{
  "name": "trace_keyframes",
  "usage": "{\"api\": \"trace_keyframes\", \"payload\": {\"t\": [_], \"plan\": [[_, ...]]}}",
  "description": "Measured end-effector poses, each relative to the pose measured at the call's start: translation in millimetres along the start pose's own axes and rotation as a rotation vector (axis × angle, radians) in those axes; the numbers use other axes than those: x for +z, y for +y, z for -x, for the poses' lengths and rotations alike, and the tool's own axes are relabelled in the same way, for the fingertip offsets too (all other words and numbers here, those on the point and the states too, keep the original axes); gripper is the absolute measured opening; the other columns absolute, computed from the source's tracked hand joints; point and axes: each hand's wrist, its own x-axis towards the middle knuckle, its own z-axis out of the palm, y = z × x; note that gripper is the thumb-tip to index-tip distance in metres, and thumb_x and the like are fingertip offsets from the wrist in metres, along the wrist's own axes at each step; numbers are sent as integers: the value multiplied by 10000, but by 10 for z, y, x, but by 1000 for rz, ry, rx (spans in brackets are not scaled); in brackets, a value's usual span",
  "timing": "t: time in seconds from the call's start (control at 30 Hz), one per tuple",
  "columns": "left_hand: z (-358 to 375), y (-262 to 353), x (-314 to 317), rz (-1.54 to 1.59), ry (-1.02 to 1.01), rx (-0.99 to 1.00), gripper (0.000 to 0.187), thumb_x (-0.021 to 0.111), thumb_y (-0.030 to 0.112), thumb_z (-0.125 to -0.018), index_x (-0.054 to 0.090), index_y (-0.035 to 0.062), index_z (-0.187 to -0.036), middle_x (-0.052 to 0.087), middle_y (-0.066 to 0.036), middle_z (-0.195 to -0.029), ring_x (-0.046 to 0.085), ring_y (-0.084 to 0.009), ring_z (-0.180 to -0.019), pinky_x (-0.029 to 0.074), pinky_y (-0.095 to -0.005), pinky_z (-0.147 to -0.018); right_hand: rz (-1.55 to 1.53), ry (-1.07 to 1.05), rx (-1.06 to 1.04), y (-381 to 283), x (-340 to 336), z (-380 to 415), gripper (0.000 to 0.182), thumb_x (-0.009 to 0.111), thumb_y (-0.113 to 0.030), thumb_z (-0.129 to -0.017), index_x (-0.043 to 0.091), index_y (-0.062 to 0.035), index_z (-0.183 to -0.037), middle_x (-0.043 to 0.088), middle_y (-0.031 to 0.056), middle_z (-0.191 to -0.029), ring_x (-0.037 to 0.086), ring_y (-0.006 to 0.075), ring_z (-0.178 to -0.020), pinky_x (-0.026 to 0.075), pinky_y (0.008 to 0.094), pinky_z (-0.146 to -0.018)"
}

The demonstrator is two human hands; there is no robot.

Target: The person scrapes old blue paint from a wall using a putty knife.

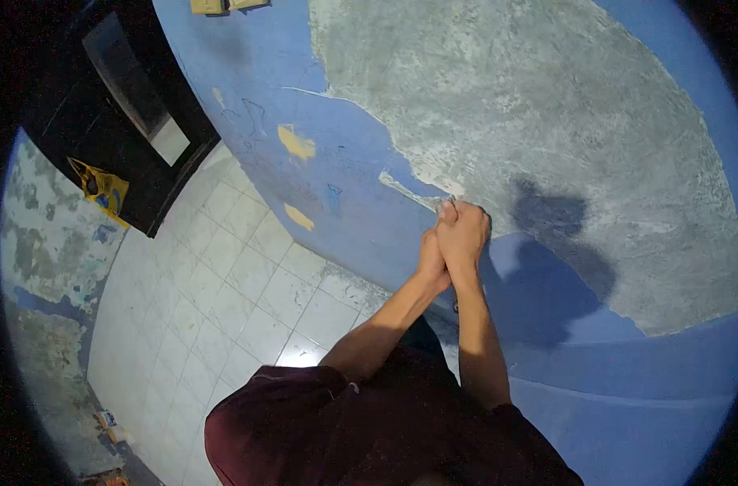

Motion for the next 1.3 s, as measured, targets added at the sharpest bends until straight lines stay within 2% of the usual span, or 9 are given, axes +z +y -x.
{"api": "trace_keyframes", "payload": {"t": [0.13,0.23,0.33,0.4,0.5,0.87,1.03,1.13,1.3], "plan": [[69,-83,269,101,-2,-19,413,419,412,-1005,583,38,-1064,621,-95,-956,624,-203,-833,534,-340,-708,92,-3,-145,107,-111,-60,248,628,-202,-851,624,30,-765,613,240,-668,600,435,-677,464,483,-641],[113,-27,479,233,88,-60,433,380,443,-1009,579,63,-953,599,-59,-814,579,-174,-656,501,-312,-586,80,-159,-134,69,-495,88,253,626,-231,-864,634,19,-901,628,258,-765,616,441,-744,483,483,-675],[92,-1,397,244,107,-124,456,355,469,-1010,521,99,-799,485,-10,-603,434,-124,-473,384,-271,-442,93,-281,-120,141,-792,355,288,625,-251,-873,640,11,-992,639,269,-830,627,446,-789,496,483,-698],[114,-3,428,387,-5,-159,475,351,474,-1010,446,124,-703,334,27,-488,272,-96,-384,251,-252,-374,60,-180,-177,235,-922,562,399,637,-274,-875,600,20,-1142,642,267,-847,635,433,-798,504,468,-684],[150,-14,435,384,-2,-124,437,426,450,-991,481,108,-724,292,36,-476,243,-93,-366,237,-261,-365,53,-282,-17,228,-1021,678,428,629,-262,-885,581,22,-1200,644,266,-884,638,430,-813,512,454,-674],[189,171,273,340,-9,-80,479,385,457,-1003,446,112,-676,332,2,-511,311,-117,-403,279,-266,-386,-28,-256,-103,323,-785,889,321,592,-185,-915,591,26,-1156,630,277,-872,627,437,-788,491,447,-656],[246,192,312,0,29,-235,472,391,467,-997,487,66,-766,503,-55,-644,541,-192,-608,485,-318,-611,-30,-221,-27,387,-700,985,263,534,-147,-935,575,12,-1140,623,277,-883,605,464,-824,480,473,-690],[195,120,273,2,42,-246,469,398,469,-994,510,59,-795,551,-80,-724,585,-223,-693,510,-351,-700,-63,-151,-13,418,-664,1040,236,526,-142,-936,584,22,-1095,630,269,-883,607,464,-822,476,478,-688],[75,81,309,135,-29,-165,421,406,440,-1002,523,70,-837,533,-53,-720,545,-193,-671,476,-338,-627,66,-24,-103,499,-579,1076,258,530,-164,-935,581,9,-1119,650,227,-950,630,424,-840,500,471,-693]]}}
